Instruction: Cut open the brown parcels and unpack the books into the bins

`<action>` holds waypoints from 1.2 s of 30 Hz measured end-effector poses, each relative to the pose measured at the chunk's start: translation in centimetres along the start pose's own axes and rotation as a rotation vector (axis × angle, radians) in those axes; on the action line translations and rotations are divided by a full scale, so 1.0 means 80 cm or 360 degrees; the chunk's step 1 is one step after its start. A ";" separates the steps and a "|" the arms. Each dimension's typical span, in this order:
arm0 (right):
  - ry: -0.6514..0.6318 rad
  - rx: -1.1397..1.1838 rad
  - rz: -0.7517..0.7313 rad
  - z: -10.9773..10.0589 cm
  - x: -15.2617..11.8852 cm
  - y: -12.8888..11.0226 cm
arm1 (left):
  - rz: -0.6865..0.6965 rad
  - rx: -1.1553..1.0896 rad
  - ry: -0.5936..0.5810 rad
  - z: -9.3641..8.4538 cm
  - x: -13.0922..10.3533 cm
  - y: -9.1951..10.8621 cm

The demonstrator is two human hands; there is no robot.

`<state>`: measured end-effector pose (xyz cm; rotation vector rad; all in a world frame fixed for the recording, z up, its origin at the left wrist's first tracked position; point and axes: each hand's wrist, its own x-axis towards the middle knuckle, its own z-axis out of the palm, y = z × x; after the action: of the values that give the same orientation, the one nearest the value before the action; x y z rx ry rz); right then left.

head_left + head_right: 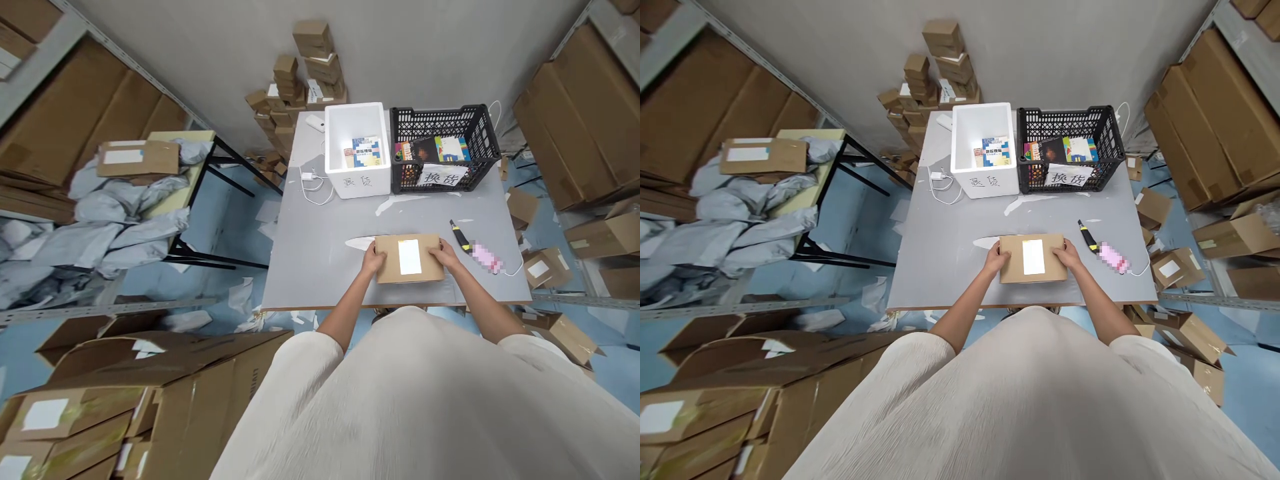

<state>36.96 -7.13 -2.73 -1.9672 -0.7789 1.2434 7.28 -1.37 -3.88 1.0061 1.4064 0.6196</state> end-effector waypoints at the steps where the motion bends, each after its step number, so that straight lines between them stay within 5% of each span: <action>1: 0.0015 0.0023 -0.0002 -0.001 -0.001 -0.002 | 0.0005 0.0008 0.0020 0.001 -0.001 0.003; 12: 0.0406 0.0127 -0.0259 -0.012 -0.002 -0.034 | 0.0181 -0.0004 0.0302 0.006 -0.001 0.047; 16: 0.0537 0.0060 -0.0267 -0.013 0.002 -0.026 | 0.0239 0.0018 0.0335 0.010 0.001 0.033; 21: 0.0465 -0.0094 -0.0112 -0.015 0.002 0.000 | 0.0192 0.0187 0.0322 0.010 0.001 0.005; 26: 0.0426 -0.0031 -0.0168 -0.016 -0.002 0.016 | 0.0187 0.0326 0.0260 0.005 -0.008 0.002; 29: 0.0437 -0.0002 -0.0171 -0.014 -0.003 0.020 | 0.0465 0.0579 0.0340 0.010 -0.021 0.009; 32: 0.0452 0.0003 -0.0169 -0.012 -0.006 0.021 | 0.0807 0.0906 0.0200 0.020 -0.035 0.015; 36: 0.0420 0.0003 -0.0249 -0.011 -0.017 0.016 | 0.0909 0.1073 0.0074 0.027 -0.046 0.018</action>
<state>37.40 -9.15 -2.73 -1.9765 -0.7792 0.8717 9.23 -4.25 -1.07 1.9813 1.3952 0.5820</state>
